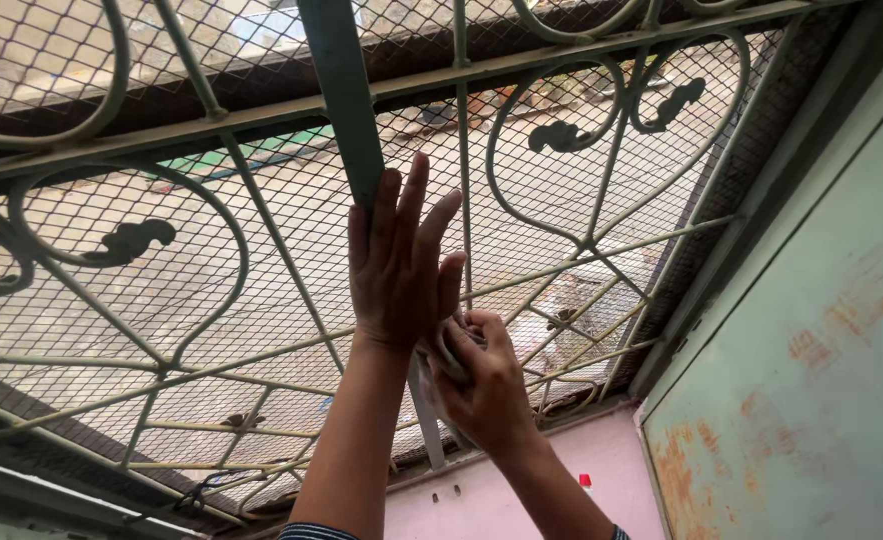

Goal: The person cleans a metal window grille using a spray bottle and a cloth. They repeatedly spray the cloth and wipe the grille bars and the adjacent wall surface.

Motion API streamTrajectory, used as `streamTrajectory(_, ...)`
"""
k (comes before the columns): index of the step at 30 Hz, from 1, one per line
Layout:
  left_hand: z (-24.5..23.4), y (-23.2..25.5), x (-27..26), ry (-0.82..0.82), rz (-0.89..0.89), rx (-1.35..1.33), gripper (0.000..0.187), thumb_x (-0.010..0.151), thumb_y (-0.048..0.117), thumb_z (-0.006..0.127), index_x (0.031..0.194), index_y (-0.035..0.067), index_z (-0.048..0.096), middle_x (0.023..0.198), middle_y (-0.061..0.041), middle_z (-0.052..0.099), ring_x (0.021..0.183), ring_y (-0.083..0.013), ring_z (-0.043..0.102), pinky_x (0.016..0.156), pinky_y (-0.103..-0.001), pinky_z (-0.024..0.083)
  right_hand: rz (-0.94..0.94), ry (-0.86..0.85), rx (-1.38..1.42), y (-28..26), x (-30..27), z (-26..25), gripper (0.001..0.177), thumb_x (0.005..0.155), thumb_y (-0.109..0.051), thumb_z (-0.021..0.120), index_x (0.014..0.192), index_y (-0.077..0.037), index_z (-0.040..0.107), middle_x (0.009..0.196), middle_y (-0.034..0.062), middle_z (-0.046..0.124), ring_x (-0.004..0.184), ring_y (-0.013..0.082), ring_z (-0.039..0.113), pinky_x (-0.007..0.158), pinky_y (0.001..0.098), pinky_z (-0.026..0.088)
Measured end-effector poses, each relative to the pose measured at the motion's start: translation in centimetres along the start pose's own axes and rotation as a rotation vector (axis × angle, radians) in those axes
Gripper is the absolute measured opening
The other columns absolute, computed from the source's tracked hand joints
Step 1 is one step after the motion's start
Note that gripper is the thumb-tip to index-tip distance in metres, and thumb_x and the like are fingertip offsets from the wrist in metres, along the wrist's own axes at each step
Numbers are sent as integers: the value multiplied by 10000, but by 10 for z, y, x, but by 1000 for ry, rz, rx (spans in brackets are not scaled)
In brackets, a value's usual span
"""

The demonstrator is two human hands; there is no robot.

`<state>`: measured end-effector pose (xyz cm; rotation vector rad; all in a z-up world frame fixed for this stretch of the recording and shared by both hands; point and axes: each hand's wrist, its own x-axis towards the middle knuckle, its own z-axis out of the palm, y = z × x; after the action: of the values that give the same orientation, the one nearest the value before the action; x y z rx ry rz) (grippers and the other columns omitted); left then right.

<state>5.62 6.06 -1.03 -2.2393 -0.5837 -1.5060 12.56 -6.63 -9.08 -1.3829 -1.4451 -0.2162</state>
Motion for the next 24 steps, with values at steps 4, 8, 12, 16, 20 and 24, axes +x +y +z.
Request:
streamTrajectory(4, 3, -3, -3, -12, 8, 36, 476, 1142, 448, 264, 1519, 243, 471, 1661, -89, 389, 1583, -269, 243, 1305, -459, 50, 100, 55, -110, 45, -8, -10, 579, 793, -137, 785, 1348, -39, 653, 1216, 189, 579, 1074, 348, 637, 885, 408, 591)
streamTrajectory(8, 4, -3, -3, -10, 2, 36, 466, 1136, 425, 277, 1521, 257, 480, 1659, -82, 404, 1575, -267, 258, 1302, -448, 51, 222, 304, -331, 115, 2, -76, 505, 888, -122, 744, 1380, -51, 655, 1262, 203, 571, 1123, 346, 639, 921, 417, 566)
streamTrajectory(12, 9, -5, -2, 11, 4, 70, 458, 1142, 416, 290, 1527, 255, 478, 1656, -65, 418, 1572, -261, 275, 1299, -442, 42, 231, 457, -282, 132, 13, -107, 404, 977, -176, 739, 1334, -4, 659, 1247, 187, 614, 1110, 323, 660, 951, 430, 544)
streamTrajectory(16, 10, -3, -5, 12, 0, 73, 435, 1142, 397, 306, 1510, 251, 486, 1643, -68, 437, 1568, -264, 288, 1297, -450, 38, 464, 309, -196, 102, 17, -61, 335, 960, -209, 739, 1178, 36, 672, 1123, 168, 647, 1024, 309, 688, 881, 418, 563)
streamTrajectory(20, 12, -2, -10, 0, 6, 57, 422, 1136, 362, 341, 1516, 243, 481, 1651, -69, 440, 1568, -265, 290, 1296, -455, 35, 283, 16, 96, 41, -8, -13, 445, 920, -170, 695, 1312, 32, 632, 1209, 183, 621, 1017, 300, 715, 835, 394, 611)
streamTrajectory(24, 7, -5, -9, -22, 12, 79, 392, 1136, 308, 385, 1513, 248, 473, 1653, -71, 434, 1574, -265, 287, 1298, -462, 31, 170, 99, -67, 61, -3, -29, 478, 874, -156, 736, 1299, 38, 635, 1193, 203, 614, 1011, 331, 711, 805, 420, 617)
